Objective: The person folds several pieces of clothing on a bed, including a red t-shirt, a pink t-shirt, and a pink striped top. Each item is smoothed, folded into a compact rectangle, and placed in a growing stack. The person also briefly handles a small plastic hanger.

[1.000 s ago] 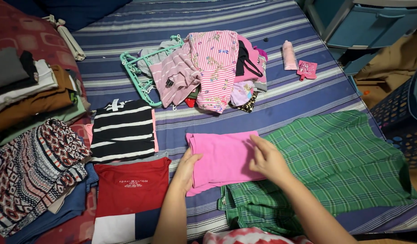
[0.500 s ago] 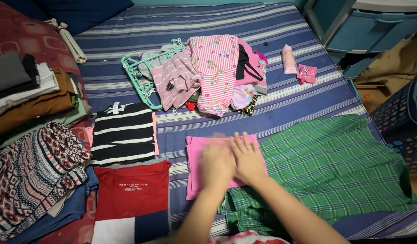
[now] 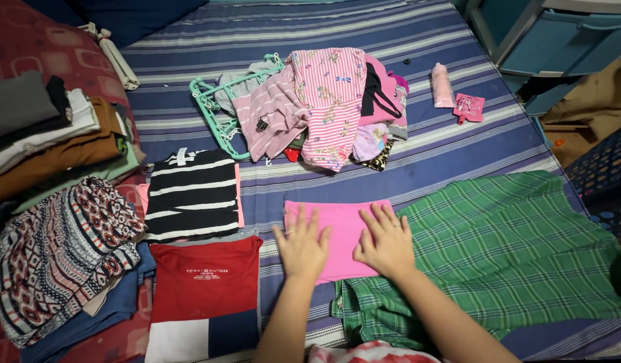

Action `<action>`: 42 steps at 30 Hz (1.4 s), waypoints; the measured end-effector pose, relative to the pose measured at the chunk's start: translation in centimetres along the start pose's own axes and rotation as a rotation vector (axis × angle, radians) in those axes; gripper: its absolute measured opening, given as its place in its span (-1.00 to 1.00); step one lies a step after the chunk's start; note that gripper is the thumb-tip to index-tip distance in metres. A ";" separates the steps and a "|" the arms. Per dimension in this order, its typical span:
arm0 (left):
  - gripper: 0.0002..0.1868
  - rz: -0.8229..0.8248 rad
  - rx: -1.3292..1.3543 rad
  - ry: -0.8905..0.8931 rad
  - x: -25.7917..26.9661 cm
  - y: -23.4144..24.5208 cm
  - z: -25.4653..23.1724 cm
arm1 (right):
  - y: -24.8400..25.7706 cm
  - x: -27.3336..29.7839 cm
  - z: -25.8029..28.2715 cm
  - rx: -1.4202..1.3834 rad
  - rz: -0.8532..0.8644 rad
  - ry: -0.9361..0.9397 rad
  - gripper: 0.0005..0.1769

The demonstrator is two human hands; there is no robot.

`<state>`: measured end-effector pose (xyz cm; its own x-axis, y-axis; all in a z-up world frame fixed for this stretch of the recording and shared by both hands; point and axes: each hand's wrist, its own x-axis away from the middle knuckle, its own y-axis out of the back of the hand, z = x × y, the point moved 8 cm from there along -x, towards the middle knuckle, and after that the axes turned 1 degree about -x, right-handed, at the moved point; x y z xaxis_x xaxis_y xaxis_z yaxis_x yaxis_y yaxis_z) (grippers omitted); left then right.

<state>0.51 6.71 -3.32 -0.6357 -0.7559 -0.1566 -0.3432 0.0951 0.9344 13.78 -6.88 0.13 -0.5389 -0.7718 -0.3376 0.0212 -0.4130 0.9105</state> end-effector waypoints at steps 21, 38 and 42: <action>-0.49 -0.223 0.060 -0.026 0.8 2.4 -0.8 | 0.3 0.1 -6.5 -0.182 0.026 -0.394 -0.39; -0.38 0.715 1.831 0.837 7.8 -7.9 -0.1 | 5.9 -1.9 2.4 -1.145 0.624 -0.350 -0.54; -0.28 0.644 2.070 0.803 7.1 -6.0 -0.2 | 11.7 1.2 7.1 -0.844 0.712 0.019 -0.31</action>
<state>-1.84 0.60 -9.99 -0.7856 -0.3311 0.5227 -0.6071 0.2497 -0.7544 7.40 -9.17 12.07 -0.1621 -0.9684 0.1894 0.8933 -0.0625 0.4450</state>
